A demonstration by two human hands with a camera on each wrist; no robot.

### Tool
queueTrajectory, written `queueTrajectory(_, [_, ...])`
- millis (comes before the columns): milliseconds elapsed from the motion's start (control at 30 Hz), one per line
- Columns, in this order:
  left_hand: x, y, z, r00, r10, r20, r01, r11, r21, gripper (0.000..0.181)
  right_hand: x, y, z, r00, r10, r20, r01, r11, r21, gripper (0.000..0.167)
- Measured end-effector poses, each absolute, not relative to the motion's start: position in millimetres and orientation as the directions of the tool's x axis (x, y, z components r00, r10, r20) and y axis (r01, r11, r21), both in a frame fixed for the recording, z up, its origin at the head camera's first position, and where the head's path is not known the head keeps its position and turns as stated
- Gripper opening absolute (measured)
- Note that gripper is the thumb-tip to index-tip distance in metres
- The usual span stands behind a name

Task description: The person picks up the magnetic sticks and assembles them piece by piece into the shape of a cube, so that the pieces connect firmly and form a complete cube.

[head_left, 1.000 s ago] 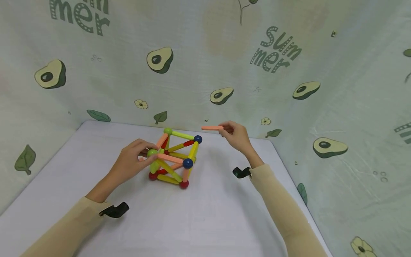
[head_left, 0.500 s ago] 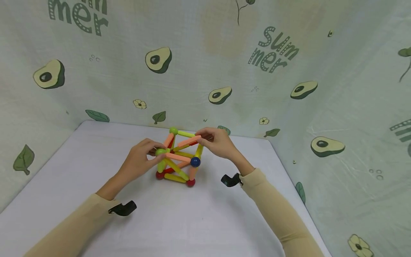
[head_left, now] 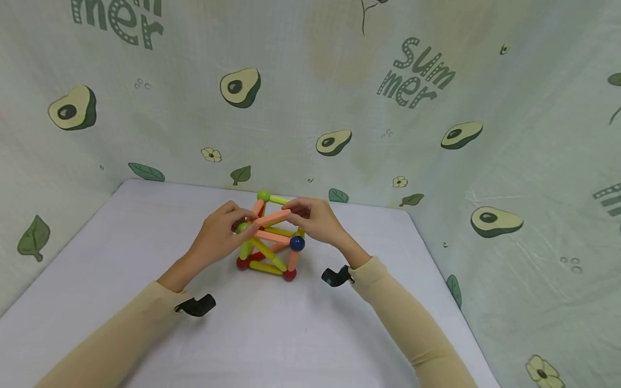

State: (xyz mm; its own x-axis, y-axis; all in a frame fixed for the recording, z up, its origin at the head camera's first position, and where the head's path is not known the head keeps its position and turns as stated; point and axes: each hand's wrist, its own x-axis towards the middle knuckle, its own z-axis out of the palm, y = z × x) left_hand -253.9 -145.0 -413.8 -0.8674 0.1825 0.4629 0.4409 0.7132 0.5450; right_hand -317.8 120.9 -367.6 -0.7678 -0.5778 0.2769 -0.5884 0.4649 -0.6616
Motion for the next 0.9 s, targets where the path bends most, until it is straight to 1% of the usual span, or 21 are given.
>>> queueTrajectory(267, [-256.6,-143.5,-411.7,-0.885,0.169,0.434,0.415,0.711,0.568,0.027,-318.0,116.7,-369.6,-0.755,-0.595,0.275,-0.599,0.456,-0.658,0.024])
queueTrajectory(600, [-257.4,-144.1,-412.8,-0.873,0.176,0.455,0.435,0.702,0.564,0.026,-319.0,112.3,-367.1,-0.768,-0.596,0.235,-0.582,0.497,-0.644,0.028])
queueTrajectory(900, [-260.0,-142.4,-414.3,-0.881,0.161,0.445,0.418,0.705,0.572,0.022,-321.5,107.4,-371.2,-0.765,-0.591,0.254,-0.605,0.528,-0.596,0.028])
